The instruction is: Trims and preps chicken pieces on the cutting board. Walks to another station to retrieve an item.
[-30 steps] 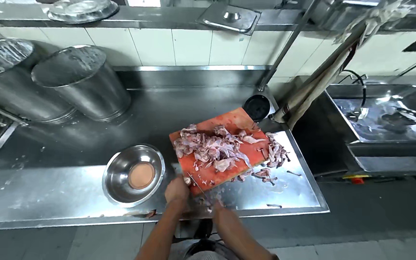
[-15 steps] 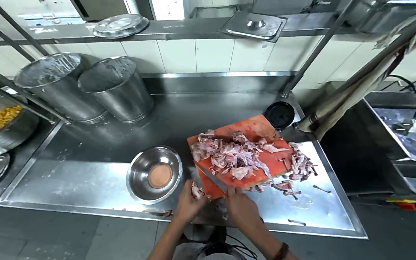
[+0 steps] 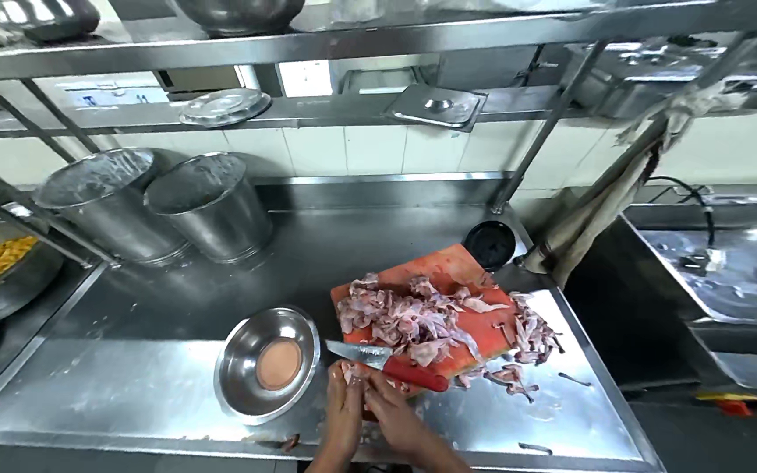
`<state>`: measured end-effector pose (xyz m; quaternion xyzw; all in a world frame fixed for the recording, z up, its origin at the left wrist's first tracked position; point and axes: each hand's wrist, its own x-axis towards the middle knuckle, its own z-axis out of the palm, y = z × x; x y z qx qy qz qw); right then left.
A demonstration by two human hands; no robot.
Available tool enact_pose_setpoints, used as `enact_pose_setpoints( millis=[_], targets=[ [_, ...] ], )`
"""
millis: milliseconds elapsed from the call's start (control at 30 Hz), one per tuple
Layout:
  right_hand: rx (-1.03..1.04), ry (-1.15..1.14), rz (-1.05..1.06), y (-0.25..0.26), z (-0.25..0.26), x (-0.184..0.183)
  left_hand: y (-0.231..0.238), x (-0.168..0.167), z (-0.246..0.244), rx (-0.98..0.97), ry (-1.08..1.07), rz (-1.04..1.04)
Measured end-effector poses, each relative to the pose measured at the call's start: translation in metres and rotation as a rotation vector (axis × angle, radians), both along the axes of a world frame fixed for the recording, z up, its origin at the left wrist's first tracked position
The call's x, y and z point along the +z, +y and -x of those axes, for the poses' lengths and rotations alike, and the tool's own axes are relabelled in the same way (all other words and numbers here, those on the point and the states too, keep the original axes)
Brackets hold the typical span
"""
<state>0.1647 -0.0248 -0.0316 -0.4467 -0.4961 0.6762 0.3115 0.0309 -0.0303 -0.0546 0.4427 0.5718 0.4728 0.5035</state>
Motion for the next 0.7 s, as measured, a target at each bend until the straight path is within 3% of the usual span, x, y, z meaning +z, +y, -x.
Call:
enact_pose_setpoints(
  millis=[133, 200, 433, 567, 700],
  targets=[
    [-0.003, 0.193, 0.308, -0.001, -0.014, 0.006, 0.002, 0.009, -0.012, -0.051, -0.185, 0.197],
    [-0.014, 0.236, 0.361, 0.0, -0.018, 0.003, 0.003, 0.008, -0.012, -0.098, -0.2, 0.235],
    [0.029, -0.15, 0.073, 0.0, -0.024, 0.008, 0.012, 0.015, -0.011, -0.194, -0.115, 0.132],
    [0.052, -0.404, -0.223, 0.0, -0.025, 0.02, 0.013, 0.018, -0.02, -0.083, -0.12, 0.016],
    [0.064, -0.606, -0.307, -0.001, -0.023, 0.02, 0.019, 0.026, -0.023, 0.023, -0.181, 0.096]
  ],
)
